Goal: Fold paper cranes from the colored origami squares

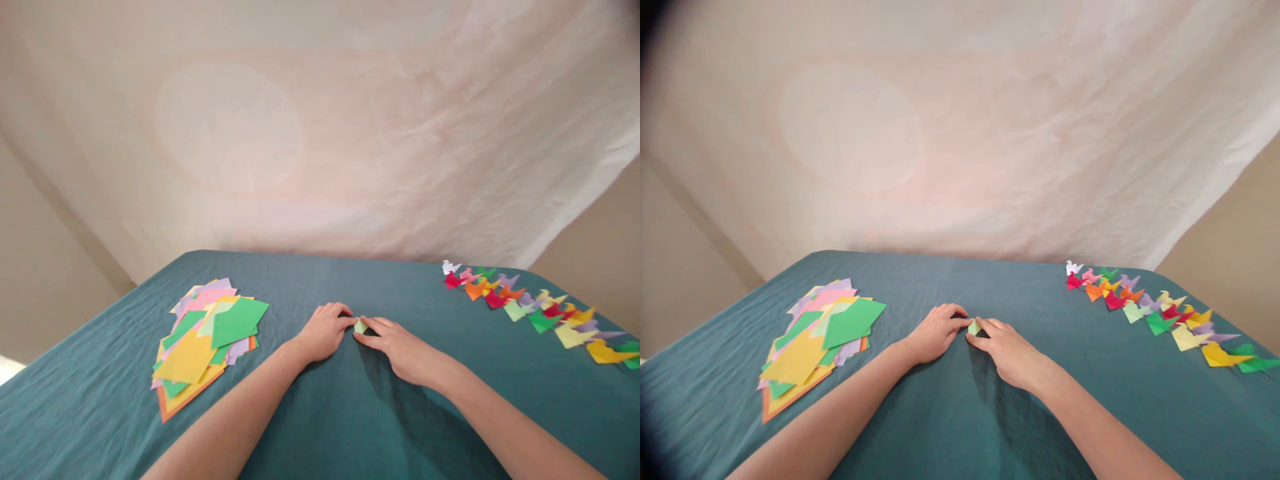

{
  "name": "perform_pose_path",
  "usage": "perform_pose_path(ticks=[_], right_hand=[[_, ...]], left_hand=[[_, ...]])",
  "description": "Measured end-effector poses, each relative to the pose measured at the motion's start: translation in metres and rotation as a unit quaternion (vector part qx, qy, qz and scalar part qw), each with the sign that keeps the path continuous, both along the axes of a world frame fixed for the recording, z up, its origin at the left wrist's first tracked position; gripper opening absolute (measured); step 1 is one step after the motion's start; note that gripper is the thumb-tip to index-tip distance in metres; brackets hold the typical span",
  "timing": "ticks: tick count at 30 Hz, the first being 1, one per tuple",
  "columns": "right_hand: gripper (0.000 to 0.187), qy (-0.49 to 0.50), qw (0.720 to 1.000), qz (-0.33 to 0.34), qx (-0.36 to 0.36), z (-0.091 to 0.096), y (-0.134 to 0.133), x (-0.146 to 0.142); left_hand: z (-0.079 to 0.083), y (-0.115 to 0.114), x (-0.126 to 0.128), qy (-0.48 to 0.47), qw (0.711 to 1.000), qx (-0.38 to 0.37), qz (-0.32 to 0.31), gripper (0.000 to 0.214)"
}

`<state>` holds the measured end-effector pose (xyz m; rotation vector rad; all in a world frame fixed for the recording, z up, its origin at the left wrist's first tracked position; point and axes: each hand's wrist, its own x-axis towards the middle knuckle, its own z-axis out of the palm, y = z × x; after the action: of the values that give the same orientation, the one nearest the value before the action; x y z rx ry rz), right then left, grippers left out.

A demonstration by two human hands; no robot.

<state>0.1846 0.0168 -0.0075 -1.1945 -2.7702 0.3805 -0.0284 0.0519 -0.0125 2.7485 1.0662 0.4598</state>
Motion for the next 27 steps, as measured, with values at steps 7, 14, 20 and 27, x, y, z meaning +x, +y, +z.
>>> perform_pose_path(ticks=[7,14,20,27], right_hand=[[0.073,0.018,1.000,0.009,-0.017,0.001,0.000,0.001],[0.074,0.036,0.997,-0.001,-0.066,0.011,-0.004,0.007],[0.076,0.059,0.991,0.004,-0.120,0.010,0.002,0.014],[0.064,0.140,0.985,-0.009,-0.097,0.009,0.006,0.013]], left_hand=[[-0.002,0.000,-0.001,-0.004,1.000,0.004,-0.002,0.038],[-0.004,0.000,-0.001,-0.011,1.000,0.008,0.000,0.039],[-0.004,0.000,-0.002,-0.013,1.000,0.007,-0.004,0.040],[-0.003,-0.001,-0.001,-0.010,1.000,0.005,-0.003,0.041]])
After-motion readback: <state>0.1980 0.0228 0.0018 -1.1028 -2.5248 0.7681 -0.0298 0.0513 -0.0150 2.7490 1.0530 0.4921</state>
